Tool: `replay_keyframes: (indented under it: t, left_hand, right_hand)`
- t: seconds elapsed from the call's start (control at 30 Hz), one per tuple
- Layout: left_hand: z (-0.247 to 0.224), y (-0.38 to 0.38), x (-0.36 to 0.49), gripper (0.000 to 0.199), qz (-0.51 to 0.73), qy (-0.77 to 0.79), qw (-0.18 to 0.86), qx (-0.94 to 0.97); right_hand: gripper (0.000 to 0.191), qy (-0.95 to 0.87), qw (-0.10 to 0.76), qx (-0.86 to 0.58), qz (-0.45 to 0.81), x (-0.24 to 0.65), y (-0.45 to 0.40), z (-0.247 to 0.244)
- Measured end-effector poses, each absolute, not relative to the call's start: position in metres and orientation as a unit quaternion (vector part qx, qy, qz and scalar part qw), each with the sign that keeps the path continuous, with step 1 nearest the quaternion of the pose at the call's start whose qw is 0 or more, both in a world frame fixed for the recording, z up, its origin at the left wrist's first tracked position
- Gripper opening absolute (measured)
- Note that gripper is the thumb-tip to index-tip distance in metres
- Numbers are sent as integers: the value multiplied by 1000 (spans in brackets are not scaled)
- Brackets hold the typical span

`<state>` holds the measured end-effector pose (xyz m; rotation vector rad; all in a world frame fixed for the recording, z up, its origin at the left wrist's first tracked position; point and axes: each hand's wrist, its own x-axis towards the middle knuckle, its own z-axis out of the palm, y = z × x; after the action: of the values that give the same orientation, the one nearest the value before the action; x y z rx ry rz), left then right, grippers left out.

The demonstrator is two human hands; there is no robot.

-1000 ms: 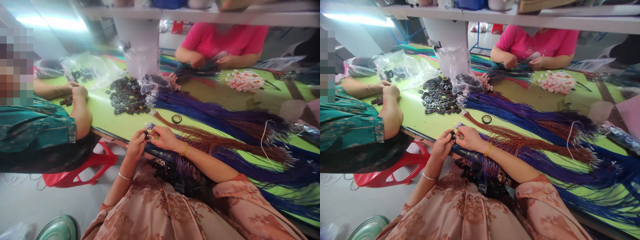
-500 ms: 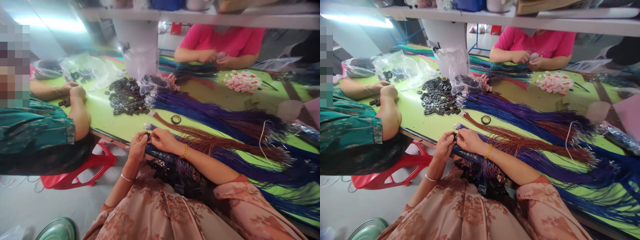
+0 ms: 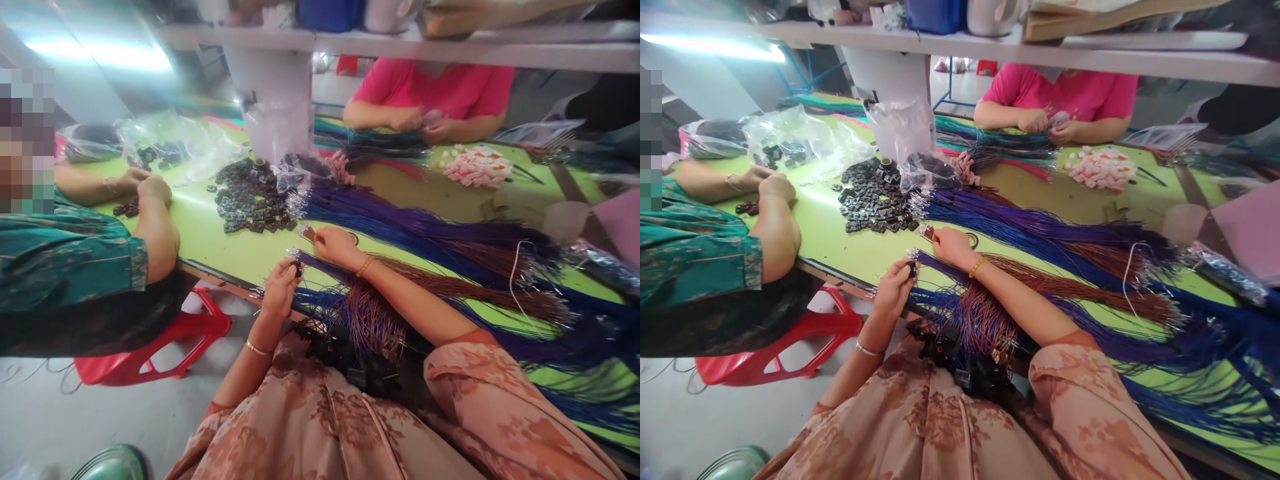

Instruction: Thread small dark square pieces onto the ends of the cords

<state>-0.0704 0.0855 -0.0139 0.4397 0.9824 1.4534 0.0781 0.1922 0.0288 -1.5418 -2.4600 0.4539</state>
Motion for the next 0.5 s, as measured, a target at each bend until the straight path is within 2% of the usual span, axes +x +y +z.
replay_keyframes:
  t: [0.13,0.33,0.5]
  left_hand:
    - [-19,88,-70,27,631,424,623,187]
    - [-22,87,-71,26,633,421,620,195]
    - [-22,88,-70,27,628,424,620,204]
  right_hand:
    - [29,-842,12,-527,113,70,202,16]
    - [34,-840,-14,-535,84,66,199,13]
    - [32,-847,-16,-525,89,64,202,13]
